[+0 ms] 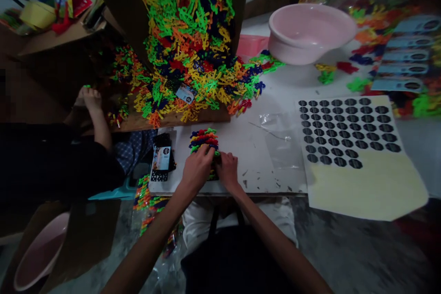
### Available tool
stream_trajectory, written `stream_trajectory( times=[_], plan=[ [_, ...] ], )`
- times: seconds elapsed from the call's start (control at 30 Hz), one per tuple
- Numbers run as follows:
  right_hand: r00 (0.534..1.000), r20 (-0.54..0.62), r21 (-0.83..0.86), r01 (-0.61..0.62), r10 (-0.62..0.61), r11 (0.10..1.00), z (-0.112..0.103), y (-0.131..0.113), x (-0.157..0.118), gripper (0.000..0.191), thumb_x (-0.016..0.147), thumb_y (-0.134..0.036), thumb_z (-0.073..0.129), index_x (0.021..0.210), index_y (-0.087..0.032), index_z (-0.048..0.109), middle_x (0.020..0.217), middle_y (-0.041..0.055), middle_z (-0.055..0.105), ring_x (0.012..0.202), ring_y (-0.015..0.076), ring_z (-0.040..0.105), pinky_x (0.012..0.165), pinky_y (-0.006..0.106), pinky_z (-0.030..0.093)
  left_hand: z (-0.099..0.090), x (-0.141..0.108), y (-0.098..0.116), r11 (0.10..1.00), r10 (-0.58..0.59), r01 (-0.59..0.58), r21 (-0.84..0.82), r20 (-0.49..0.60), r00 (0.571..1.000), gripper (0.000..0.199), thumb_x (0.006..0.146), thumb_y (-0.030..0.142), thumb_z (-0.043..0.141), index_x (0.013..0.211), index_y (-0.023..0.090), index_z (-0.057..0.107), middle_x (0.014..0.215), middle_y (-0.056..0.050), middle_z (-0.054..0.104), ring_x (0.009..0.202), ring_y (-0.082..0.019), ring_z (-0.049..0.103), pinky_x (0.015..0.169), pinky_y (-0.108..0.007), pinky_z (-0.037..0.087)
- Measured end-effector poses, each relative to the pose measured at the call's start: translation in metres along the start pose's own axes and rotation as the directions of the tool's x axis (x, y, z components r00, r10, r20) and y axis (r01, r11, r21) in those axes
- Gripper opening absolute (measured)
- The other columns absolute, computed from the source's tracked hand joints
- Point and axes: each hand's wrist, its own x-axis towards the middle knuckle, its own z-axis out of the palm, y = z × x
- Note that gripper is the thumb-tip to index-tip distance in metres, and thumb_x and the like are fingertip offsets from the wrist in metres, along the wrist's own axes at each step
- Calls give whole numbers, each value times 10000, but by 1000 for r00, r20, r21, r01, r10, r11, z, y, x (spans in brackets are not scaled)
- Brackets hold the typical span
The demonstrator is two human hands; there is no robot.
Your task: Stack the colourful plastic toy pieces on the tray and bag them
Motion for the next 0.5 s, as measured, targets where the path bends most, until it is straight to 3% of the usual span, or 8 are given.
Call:
stream_trajectory(
  times=[0.2,0.37,0.5],
  plan=[
    [999,4,13,32,-32,999,3,3,1,135,953,-157,524,877,-206,624,883,46,682,889,228,530,775,353,290,0,9,-6,991,130,-132,-38,-53,990,187,951,150,500,1044,226,643,1101,-75,632,912,-201,633,759,-301,495],
    [999,-12,-27,-41,40,999,4,-6,6,111,969,-212,543,913,-206,638,877,46,698,868,235,525,741,360,267,9,-2,-17,970,157,-188,-157,-189,969,224,961,186,521,1138,234,650,1085,-69,648,974,-209,623,827,-318,520],
    [997,-25,-29,-72,71,997,6,-10,7,103,969,-208,534,957,-209,637,887,54,709,895,243,532,757,359,266,15,-14,-15,962,115,-179,-208,-284,952,258,959,179,538,1192,228,638,1119,-78,649,1041,-216,610,867,-331,528]
  ],
)
